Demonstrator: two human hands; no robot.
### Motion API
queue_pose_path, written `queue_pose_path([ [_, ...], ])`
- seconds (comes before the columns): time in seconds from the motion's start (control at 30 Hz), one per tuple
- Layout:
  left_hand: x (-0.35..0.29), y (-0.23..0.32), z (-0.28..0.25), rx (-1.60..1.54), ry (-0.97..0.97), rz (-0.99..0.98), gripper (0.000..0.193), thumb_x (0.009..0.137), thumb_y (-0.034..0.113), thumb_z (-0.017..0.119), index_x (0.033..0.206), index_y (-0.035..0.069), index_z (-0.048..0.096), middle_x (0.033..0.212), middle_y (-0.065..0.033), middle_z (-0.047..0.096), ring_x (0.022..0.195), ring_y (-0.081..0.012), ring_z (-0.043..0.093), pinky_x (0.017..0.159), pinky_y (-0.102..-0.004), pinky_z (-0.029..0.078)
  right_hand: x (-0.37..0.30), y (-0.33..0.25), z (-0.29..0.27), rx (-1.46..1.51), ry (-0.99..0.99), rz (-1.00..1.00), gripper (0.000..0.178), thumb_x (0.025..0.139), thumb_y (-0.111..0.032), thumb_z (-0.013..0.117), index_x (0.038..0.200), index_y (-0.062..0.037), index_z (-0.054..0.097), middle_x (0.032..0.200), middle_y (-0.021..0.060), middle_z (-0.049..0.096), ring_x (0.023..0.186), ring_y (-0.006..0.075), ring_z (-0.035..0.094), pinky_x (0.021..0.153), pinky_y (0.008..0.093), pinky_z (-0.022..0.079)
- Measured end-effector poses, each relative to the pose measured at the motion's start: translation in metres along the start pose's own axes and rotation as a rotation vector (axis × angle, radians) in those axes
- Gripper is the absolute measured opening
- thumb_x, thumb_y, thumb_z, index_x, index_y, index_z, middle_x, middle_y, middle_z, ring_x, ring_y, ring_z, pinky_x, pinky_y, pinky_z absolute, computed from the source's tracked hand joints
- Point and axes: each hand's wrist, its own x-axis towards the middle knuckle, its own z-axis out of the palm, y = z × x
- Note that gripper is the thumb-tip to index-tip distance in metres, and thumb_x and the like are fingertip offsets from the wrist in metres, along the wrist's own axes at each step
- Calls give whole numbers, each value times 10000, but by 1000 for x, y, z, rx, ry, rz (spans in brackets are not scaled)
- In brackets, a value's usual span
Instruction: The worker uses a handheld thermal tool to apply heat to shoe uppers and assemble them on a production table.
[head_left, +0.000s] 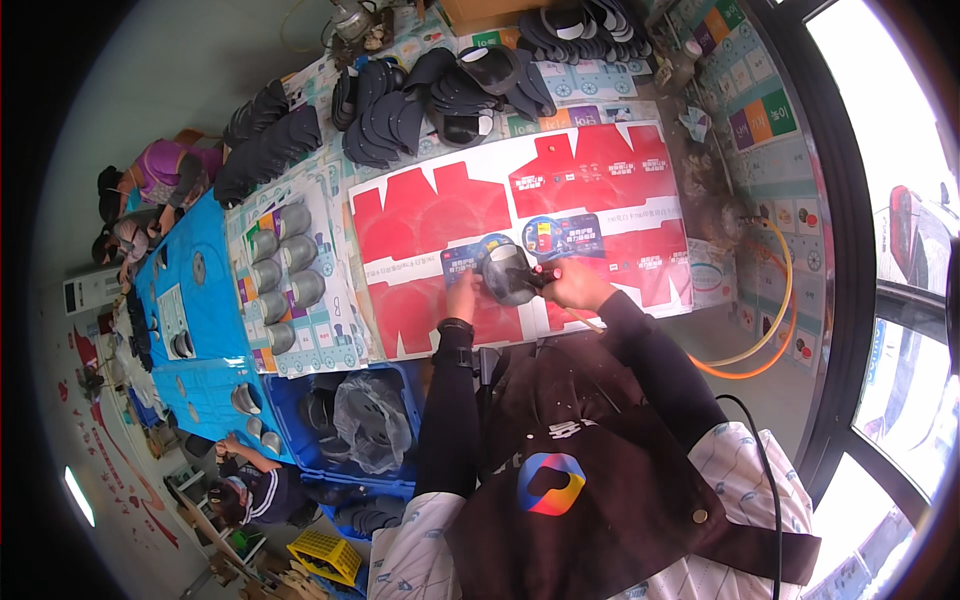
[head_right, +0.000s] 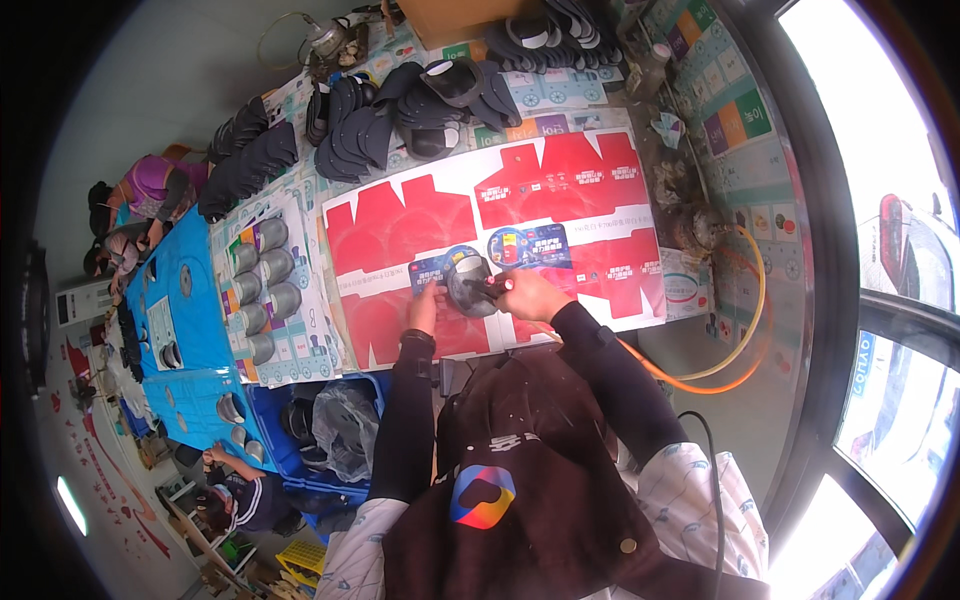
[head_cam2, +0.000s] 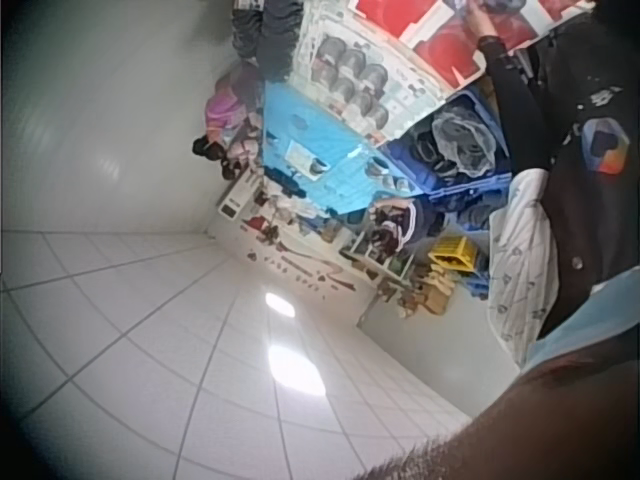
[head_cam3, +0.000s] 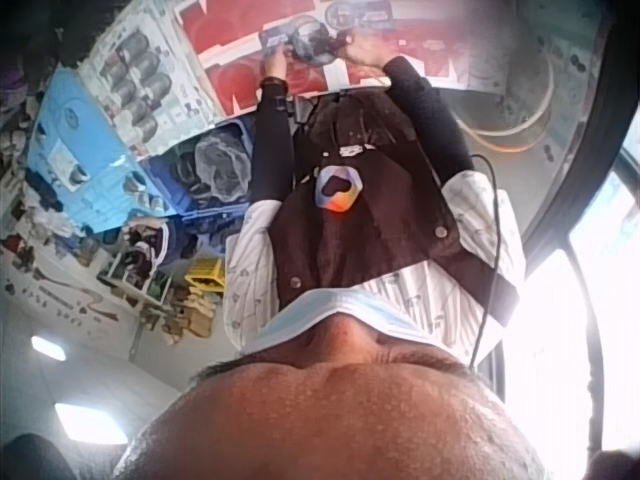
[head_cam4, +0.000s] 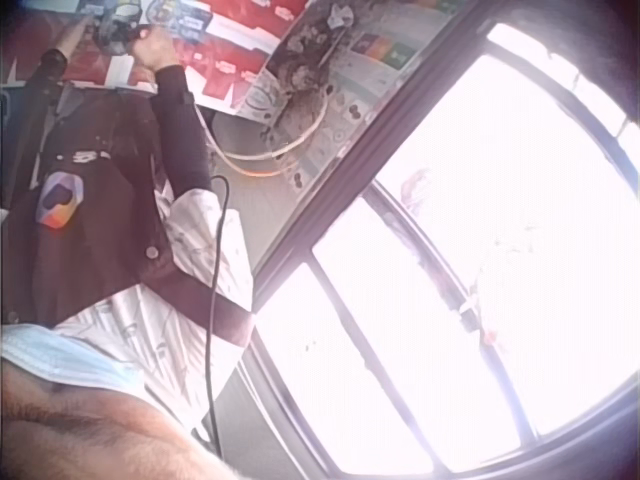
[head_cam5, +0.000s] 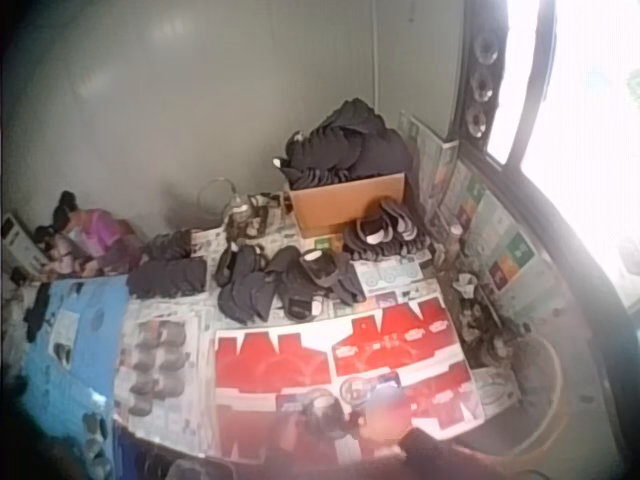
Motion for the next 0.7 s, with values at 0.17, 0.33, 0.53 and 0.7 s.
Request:
queue_pose_path([
  [0.17,-13,16,10,8,4,41,537,1024,492,486,947,31,751,796,-65,667,684,-181,599,608,-333,463,-1,4,-13,-88,11,21,397,816,-222,644,1144,-2,689,977,287,700,949,437,685,839,450,526],
  [0.33,-20,21,5,0,5,-63,506,983,520,545,967,66,767,851,-39,669,699,-141,567,614,-286,447,-1,-11,-12,-127,-64,20,366,827,-219,640,1115,1,692,984,291,692,966,459,666,854,480,522],
  [0.53,-10,13,9,-28,1,-17,452,979,464,575,965,50,755,828,-37,668,652,-125,553,585,-287,437,-6,6,-20,-157,29,-32,337,879,-277,610,1064,-12,703,990,267,699,965,452,663,836,488,526],
  [0.7,-6,-7,-5,20,-30,47,363,971,379,615,983,41,746,844,-34,671,679,-114,560,590,-271,431,-13,-15,-11,-291,-153,56,401,819,-241,671,1189,-87,684,1041,194,719,1006,376,679,865,455,513],
])
